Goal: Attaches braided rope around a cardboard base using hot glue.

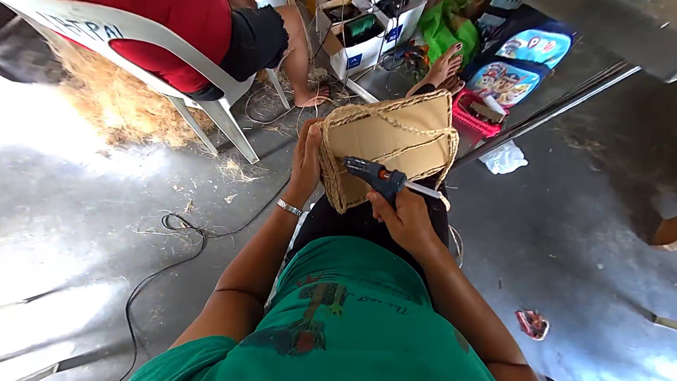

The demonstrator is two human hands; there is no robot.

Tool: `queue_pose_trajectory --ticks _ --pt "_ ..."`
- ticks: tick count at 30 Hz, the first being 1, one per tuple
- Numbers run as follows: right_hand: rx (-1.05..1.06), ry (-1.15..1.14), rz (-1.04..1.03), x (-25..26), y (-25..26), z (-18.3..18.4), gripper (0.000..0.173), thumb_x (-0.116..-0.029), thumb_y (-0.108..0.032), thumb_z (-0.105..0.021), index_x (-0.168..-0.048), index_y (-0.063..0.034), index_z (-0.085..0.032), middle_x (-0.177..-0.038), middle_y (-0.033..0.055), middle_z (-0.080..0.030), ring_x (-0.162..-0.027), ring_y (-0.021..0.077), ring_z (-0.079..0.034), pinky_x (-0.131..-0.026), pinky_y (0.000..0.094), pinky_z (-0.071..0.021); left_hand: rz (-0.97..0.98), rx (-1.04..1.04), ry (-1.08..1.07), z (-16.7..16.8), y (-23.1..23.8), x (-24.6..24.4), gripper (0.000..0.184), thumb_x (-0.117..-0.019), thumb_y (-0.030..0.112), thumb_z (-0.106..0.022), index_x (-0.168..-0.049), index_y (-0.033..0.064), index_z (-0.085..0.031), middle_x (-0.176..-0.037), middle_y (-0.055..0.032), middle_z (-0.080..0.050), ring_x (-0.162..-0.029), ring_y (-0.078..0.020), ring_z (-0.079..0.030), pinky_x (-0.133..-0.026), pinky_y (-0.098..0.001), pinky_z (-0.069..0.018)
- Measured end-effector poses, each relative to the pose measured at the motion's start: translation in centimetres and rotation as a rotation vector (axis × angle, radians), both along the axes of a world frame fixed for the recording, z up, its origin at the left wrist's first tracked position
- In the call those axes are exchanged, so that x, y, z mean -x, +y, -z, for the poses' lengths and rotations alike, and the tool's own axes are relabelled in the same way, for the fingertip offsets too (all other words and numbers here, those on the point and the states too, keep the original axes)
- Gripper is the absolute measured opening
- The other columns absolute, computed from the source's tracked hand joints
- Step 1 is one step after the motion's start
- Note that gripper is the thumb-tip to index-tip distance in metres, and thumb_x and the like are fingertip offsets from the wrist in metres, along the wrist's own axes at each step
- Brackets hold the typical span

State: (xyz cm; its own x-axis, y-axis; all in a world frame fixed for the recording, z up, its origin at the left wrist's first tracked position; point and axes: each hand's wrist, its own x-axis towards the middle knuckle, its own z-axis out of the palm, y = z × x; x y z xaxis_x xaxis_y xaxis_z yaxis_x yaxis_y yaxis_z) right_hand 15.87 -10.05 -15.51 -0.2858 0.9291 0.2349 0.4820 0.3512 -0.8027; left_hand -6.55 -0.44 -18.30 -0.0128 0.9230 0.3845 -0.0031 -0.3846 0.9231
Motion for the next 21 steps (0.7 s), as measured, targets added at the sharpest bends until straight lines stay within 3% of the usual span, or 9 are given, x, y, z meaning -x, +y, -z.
queue_pose_trajectory --ticks 3,9,11,14,21 --pt "0.006 0.026 0.041 -0.9 -0.8 1.2 0.039 -0.1057 -0.041 -0.056 -0.118 -0.0053 -0.064 -0.079 0.0004 -0.068 -0.066 0.0077 -0.067 -0.062 0.028 -0.0607 0.013 0.0 0.008 -0.1 0.7 0.1 0.05 -0.1119 0.035 -0.025 -0.138 -0.0004 -0.05 -0.128 -0.0084 -0.06 -0.118 -0.0082 -0.059 -0.105 -0.0304 -0.0486" --pt "-0.067 0.206 0.153 0.6 -0.6 2.7 0.044 -0.0903 -0.025 -0.081 -0.12 -0.001 -0.06 -0.086 0.0016 -0.066 -0.069 0.0075 -0.062 -0.061 0.0251 -0.0561 0.052 0.062 -0.013 0.0 1.3 -0.1 0.056 -0.1074 0.04 -0.043 -0.147 0.0006 -0.037 -0.136 -0.011 -0.055 -0.121 -0.011 -0.058 -0.104 -0.0323 -0.0509" --pt "-0.074 0.254 0.154 1.4 -0.8 3.1 0.047 -0.0884 -0.022 -0.083 -0.123 -0.0015 -0.06 -0.09 0.0036 -0.066 -0.067 0.0081 -0.06 -0.059 0.0245 -0.055 0.066 0.102 -0.003 0.1 1.0 0.1 0.064 -0.1039 0.039 -0.051 -0.152 0.0012 -0.031 -0.143 -0.0134 -0.052 -0.126 -0.0135 -0.057 -0.106 -0.0346 -0.0507" --pt "-0.059 0.29 0.178 2.5 -1.3 2.9 0.051 -0.0875 -0.023 -0.084 -0.127 -0.0026 -0.058 -0.091 0.0034 -0.066 -0.065 0.0076 -0.059 -0.057 0.0235 -0.0534 0.048 0.173 0.043 -0.2 0.2 0.3 0.073 -0.1042 0.041 -0.051 -0.159 0.0045 -0.018 -0.155 -0.0165 -0.04 -0.137 -0.0158 -0.049 -0.113 -0.0366 -0.0446" --pt "-0.093 0.312 0.24 3.0 -1.4 2.4 0.051 -0.0881 -0.018 -0.083 -0.127 -0.0004 -0.056 -0.1 0.0045 -0.073 -0.066 0.0077 -0.063 -0.056 0.0242 -0.0549 -0.058 0.199 0.096 -0.6 -1.0 -1.2 0.074 -0.1046 0.047 -0.048 -0.159 0.0066 -0.019 -0.156 -0.02 -0.037 -0.142 -0.0219 -0.044 -0.116 -0.0415 -0.0404"
